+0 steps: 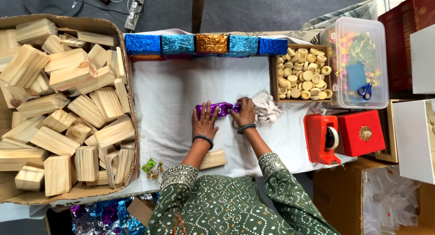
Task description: Wrapping wooden blocks in shiny purple foil and cleaning small wooden objects with a cloth.
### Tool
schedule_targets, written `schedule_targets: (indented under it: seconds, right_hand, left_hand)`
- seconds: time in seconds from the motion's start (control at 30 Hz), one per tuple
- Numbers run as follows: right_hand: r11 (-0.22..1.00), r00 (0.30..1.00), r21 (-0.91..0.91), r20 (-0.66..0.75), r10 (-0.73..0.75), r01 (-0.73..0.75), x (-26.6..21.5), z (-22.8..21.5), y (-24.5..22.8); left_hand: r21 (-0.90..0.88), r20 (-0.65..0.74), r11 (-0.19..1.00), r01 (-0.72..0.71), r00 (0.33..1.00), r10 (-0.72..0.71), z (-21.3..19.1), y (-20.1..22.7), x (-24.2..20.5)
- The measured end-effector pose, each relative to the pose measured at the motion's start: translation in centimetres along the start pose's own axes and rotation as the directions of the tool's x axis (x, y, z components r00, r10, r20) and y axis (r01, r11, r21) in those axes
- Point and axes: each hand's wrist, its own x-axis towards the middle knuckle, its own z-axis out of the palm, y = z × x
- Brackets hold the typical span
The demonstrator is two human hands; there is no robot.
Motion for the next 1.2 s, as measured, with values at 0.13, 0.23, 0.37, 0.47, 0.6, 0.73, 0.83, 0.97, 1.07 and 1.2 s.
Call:
schedule_targets:
  seconds: [0.13,0.23,0.37,0.47,0.6,0.73,0.83,0.97,1.07,1.2]
  right_hand:
    - [0.994,0.994,0.009,0.012,0.109,-0.110,-0.2,0.4,0.3]
    - [0.977,0.976,0.033,0.077,0.206,-0.209,0.3,1.7,1.7]
    - [0.926,0.955,0.241,0.122,0.269,-0.291,0.8,3.5,3.9]
    - [0.884,0.952,0.354,0.128,0.278,-0.306,1.0,3.8,4.6]
    - [0.875,0.963,0.403,0.089,0.253,-0.268,1.0,2.4,3.8]
    - [0.832,0.965,0.489,0.115,0.236,-0.262,1.3,-0.3,1.5]
    - [0.743,0.947,0.588,0.214,0.238,-0.320,1.8,-1.5,-0.1]
    - [0.674,0.949,0.671,0.265,0.171,-0.309,1.8,-1.0,-1.0]
    - [0.677,0.957,0.681,0.255,0.138,-0.279,1.5,-0.1,-1.0]
    - [0.690,0.965,0.678,0.225,0.131,-0.252,0.7,0.8,-1.5]
  left_hand:
    - [0.000,-0.006,1.000,0.005,1.000,-0.005,0.4,0.1,0.1]
    - [0.005,-0.004,1.000,0.005,1.000,-0.005,0.4,0.1,0.2]
    - [0.008,-0.011,1.000,0.003,1.000,-0.003,0.7,0.2,0.3]
    - [0.001,-0.016,1.000,0.001,1.000,-0.001,0.7,0.2,0.3]
    - [-0.016,-0.020,1.000,-0.009,1.000,0.008,0.6,0.2,0.4]
    - [-0.034,-0.018,0.999,-0.007,1.000,0.006,0.6,0.2,0.4]
    - [-0.040,-0.010,0.999,-0.007,1.000,0.007,0.7,0.2,0.6]
    - [-0.059,-0.017,0.998,0.001,1.000,-0.002,1.3,0.5,0.9]
    - [-0.081,-0.040,0.997,0.009,0.999,-0.012,1.7,0.6,0.9]
    - [-0.088,-0.076,0.996,0.010,0.997,-0.017,2.0,0.7,1.0]
